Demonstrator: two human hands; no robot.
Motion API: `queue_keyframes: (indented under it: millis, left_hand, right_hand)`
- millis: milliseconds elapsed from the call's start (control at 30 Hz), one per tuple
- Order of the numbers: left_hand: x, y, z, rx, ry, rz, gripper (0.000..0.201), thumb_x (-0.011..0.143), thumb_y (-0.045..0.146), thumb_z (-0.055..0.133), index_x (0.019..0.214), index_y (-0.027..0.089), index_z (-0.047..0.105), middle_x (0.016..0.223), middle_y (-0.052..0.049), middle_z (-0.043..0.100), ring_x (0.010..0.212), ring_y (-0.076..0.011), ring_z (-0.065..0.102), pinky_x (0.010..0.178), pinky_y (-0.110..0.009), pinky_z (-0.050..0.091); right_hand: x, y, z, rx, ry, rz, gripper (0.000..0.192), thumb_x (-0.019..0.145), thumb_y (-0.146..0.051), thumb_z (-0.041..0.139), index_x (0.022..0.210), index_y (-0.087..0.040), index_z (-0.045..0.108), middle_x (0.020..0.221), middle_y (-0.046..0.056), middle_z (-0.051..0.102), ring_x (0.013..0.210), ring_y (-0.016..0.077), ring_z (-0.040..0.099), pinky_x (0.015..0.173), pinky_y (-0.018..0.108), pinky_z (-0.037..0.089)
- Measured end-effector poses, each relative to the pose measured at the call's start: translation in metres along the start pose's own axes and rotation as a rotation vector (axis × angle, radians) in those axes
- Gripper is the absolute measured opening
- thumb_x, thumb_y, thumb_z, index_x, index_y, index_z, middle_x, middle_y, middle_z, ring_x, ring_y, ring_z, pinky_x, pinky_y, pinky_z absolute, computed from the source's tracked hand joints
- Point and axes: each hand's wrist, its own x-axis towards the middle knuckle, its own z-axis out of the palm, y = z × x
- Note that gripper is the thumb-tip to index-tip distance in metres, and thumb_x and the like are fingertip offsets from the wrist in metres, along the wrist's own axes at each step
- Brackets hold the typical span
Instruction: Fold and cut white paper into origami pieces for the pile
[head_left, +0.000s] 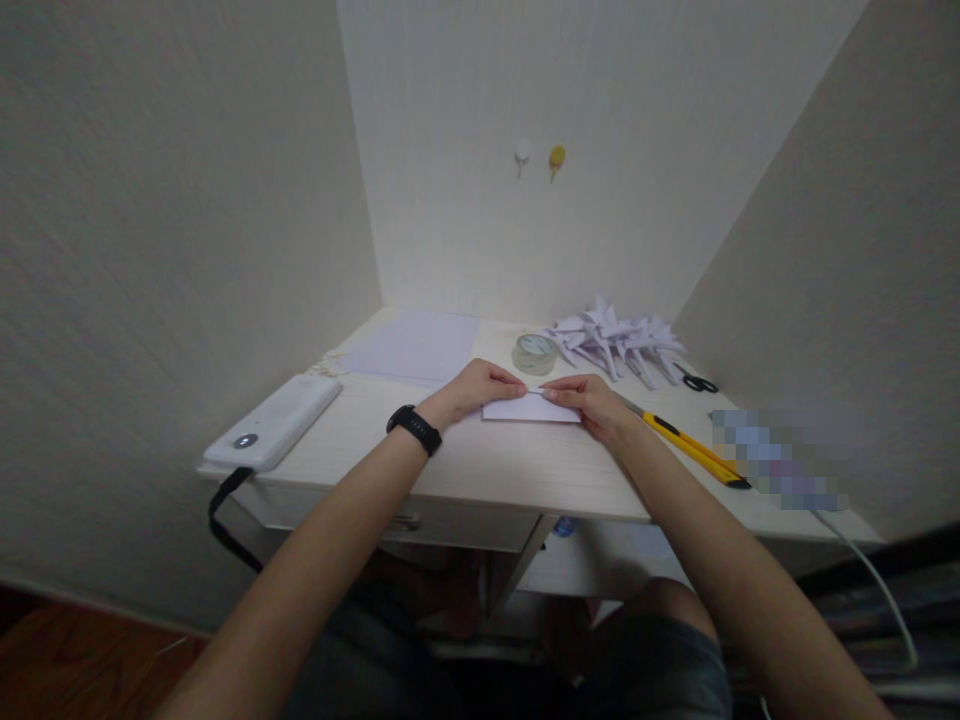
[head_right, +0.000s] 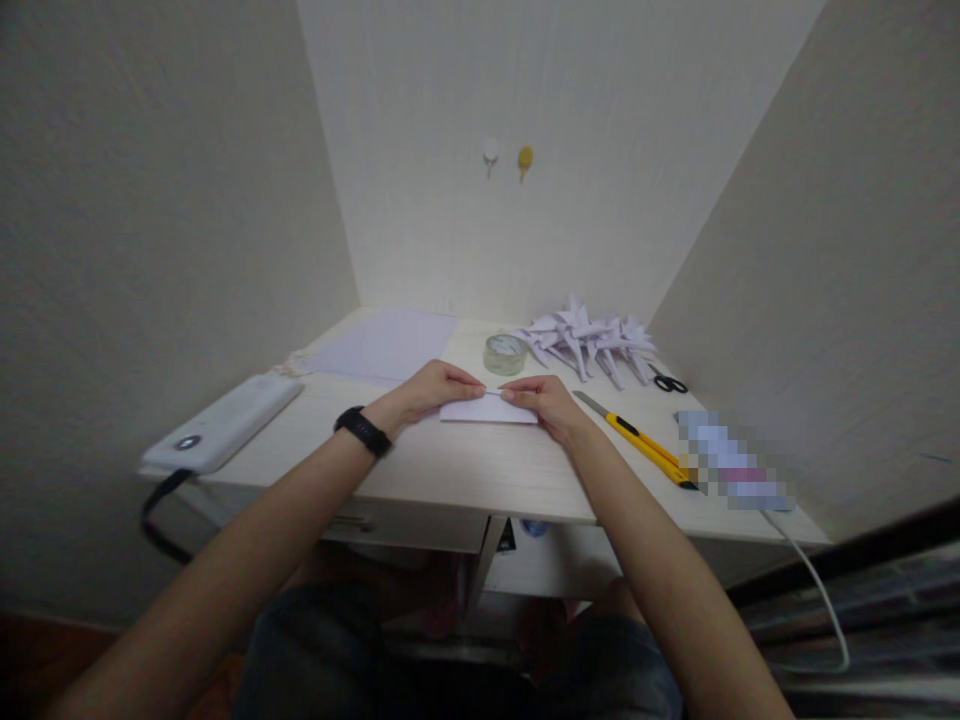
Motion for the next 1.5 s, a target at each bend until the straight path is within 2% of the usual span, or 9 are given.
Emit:
queue_keyframes:
  millis: [167, 333, 533, 767, 967, 1200, 1367, 1500]
  left_hand:
    - [0.0011, -0.0006, -0.0007, 0.011, 0.064, 0.017, 0.023, 0.064, 0.024, 0.086, 0.083, 0.013, 0.079, 0.076, -0.007, 0.074, 0.067, -0.0133, 0.059, 0.066, -0.027, 0.045]
    - [0.0022, -0.0010, -0.0012, -0.020, 0.106, 0.037, 0.029, 0.063, 0.028, 0.086, 0.086, 0.013, 0.079, 0.082, -0.008, 0.075, 0.070, -0.0140, 0.060, 0.067, -0.027, 0.045]
    - [-0.0014, -0.0002, -0.0015, -0.073, -0.001, -0.021, 0.032, 0.067, 0.037, 0.083, 0.087, 0.011, 0.079, 0.081, -0.010, 0.075, 0.064, -0.0136, 0.058, 0.060, -0.026, 0.042]
    - [-0.0011, -0.0005, -0.0027, -0.088, -0.041, 0.023, 0.031, 0.068, 0.031, 0.083, 0.094, 0.013, 0.079, 0.094, -0.012, 0.077, 0.074, -0.0158, 0.063, 0.070, -0.028, 0.046]
    - [-0.0002, -0.0010, -0.0042, 0.004, -0.040, 0.087, 0.033, 0.072, 0.038, 0.080, 0.093, 0.012, 0.079, 0.092, -0.011, 0.076, 0.075, -0.0161, 0.061, 0.069, -0.027, 0.044]
    - [0.0024, -0.0052, -0.0063, -0.012, -0.075, 0.082, 0.037, 0.072, 0.043, 0.079, 0.090, 0.010, 0.079, 0.082, -0.009, 0.075, 0.067, -0.0140, 0.058, 0.063, -0.026, 0.042]
    - [0.0000, -0.0025, -0.0052, -0.111, -0.071, 0.064, 0.037, 0.069, 0.037, 0.083, 0.095, 0.011, 0.079, 0.095, -0.013, 0.076, 0.076, -0.0160, 0.063, 0.071, -0.028, 0.045]
    - [-0.0020, 0.0003, -0.0043, -0.133, -0.054, 0.036, 0.033, 0.069, 0.029, 0.083, 0.097, 0.013, 0.078, 0.097, -0.013, 0.076, 0.078, -0.0159, 0.064, 0.075, -0.029, 0.046]
  right_hand:
    - [-0.0008, -0.0034, 0.0004, -0.003, -0.002, 0.011, 0.037, 0.050, -0.035, 0.092, 0.078, -0.015, 0.080, 0.075, 0.007, 0.075, 0.063, 0.0139, 0.059, 0.062, 0.029, 0.043]
    - [-0.0007, -0.0044, -0.0016, 0.021, -0.019, -0.011, 0.036, 0.052, -0.038, 0.091, 0.077, -0.015, 0.080, 0.068, 0.004, 0.073, 0.058, 0.0119, 0.055, 0.056, 0.027, 0.040]
    - [0.0010, -0.0010, -0.0052, 0.020, -0.042, 0.003, 0.037, 0.053, -0.037, 0.091, 0.082, -0.016, 0.080, 0.072, 0.005, 0.074, 0.059, 0.0123, 0.056, 0.056, 0.027, 0.041]
    - [0.0003, 0.0003, -0.0041, 0.010, -0.026, 0.016, 0.038, 0.053, -0.033, 0.091, 0.086, -0.016, 0.081, 0.078, 0.006, 0.076, 0.061, 0.0132, 0.059, 0.059, 0.027, 0.044]
    - [0.0016, 0.0007, -0.0058, 0.027, -0.038, 0.018, 0.039, 0.053, -0.034, 0.091, 0.087, -0.017, 0.081, 0.083, 0.007, 0.077, 0.065, 0.0156, 0.063, 0.062, 0.029, 0.048]
    - [0.0036, 0.0021, -0.0064, 0.052, -0.015, 0.010, 0.033, 0.054, -0.035, 0.090, 0.079, -0.014, 0.080, 0.066, 0.005, 0.072, 0.052, 0.0117, 0.054, 0.049, 0.026, 0.041]
    - [0.0009, -0.0009, -0.0036, 0.059, -0.018, 0.007, 0.036, 0.054, -0.032, 0.091, 0.085, -0.016, 0.081, 0.076, 0.005, 0.075, 0.062, 0.0132, 0.059, 0.057, 0.026, 0.047]
    - [0.0005, -0.0009, -0.0033, 0.062, 0.014, 0.009, 0.036, 0.052, -0.030, 0.092, 0.084, -0.019, 0.081, 0.080, 0.006, 0.076, 0.069, 0.0154, 0.063, 0.066, 0.030, 0.051]
